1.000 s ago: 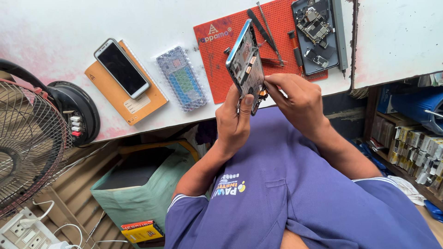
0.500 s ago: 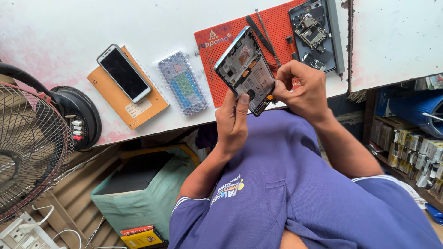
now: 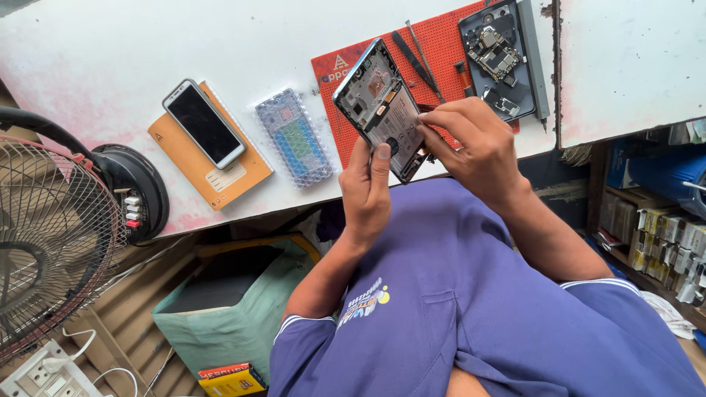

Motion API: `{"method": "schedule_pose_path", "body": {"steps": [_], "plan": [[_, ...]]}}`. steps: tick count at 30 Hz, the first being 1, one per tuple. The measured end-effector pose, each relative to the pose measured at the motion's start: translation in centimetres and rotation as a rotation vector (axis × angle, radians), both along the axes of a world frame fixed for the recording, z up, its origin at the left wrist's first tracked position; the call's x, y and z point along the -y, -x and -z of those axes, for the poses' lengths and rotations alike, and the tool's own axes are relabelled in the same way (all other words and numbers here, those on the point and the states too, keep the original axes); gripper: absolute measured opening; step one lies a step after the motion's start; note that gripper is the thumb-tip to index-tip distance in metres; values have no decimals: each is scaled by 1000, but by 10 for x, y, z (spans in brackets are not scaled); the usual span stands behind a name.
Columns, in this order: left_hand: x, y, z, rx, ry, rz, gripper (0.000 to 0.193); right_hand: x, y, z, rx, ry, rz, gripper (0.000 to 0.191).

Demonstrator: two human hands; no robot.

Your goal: The person uses tweezers to disconnect internal connectors and remove the battery from a disassembled smartphone. The battery is lifted out and set aside on the workbench.

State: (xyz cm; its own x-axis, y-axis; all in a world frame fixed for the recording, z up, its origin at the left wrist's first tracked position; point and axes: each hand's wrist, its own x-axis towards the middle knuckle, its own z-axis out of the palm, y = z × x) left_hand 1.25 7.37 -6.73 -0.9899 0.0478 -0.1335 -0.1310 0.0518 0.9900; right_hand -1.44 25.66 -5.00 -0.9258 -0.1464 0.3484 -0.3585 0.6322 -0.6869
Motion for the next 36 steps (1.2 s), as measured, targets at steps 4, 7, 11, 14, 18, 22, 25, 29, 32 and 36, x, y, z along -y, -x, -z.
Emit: {"method": "schedule_pose_path", "body": {"steps": [4, 7, 11, 14, 18, 22, 25, 29, 32, 36], "plan": [[-6, -2, -3, 56, 106, -9, 34, 3, 3, 4, -22, -36, 23, 16], [-6, -2, -4, 80, 125, -1, 32, 1, 4, 13, 60, 34, 33, 13], [-3, -1, -3, 62, -9, 10, 30, -6, 3, 30, 449, 380, 131, 7], [-2, 2, -4, 50, -92, 16, 30, -6, 6, 41, 698, 724, 166, 7], [0, 5, -4, 91, -138, 5, 30, -8, 6, 38, 722, 816, 93, 8], [2, 6, -3, 69, -56, 7, 28, -10, 5, 20, 257, 312, 42, 13], [-1, 5, -4, 67, 19, 17, 27, -2, 9, 13, 117, 175, 35, 19], [-6, 3, -6, 28, 109, 9, 28, 8, 13, 12, -6, 48, 77, 13], [-8, 2, -6, -6, 163, 11, 28, 11, 15, 15, 10, -2, 92, 12], [-6, 2, -4, 50, 123, 15, 26, 8, 18, 26, 178, 188, 109, 13]]}}
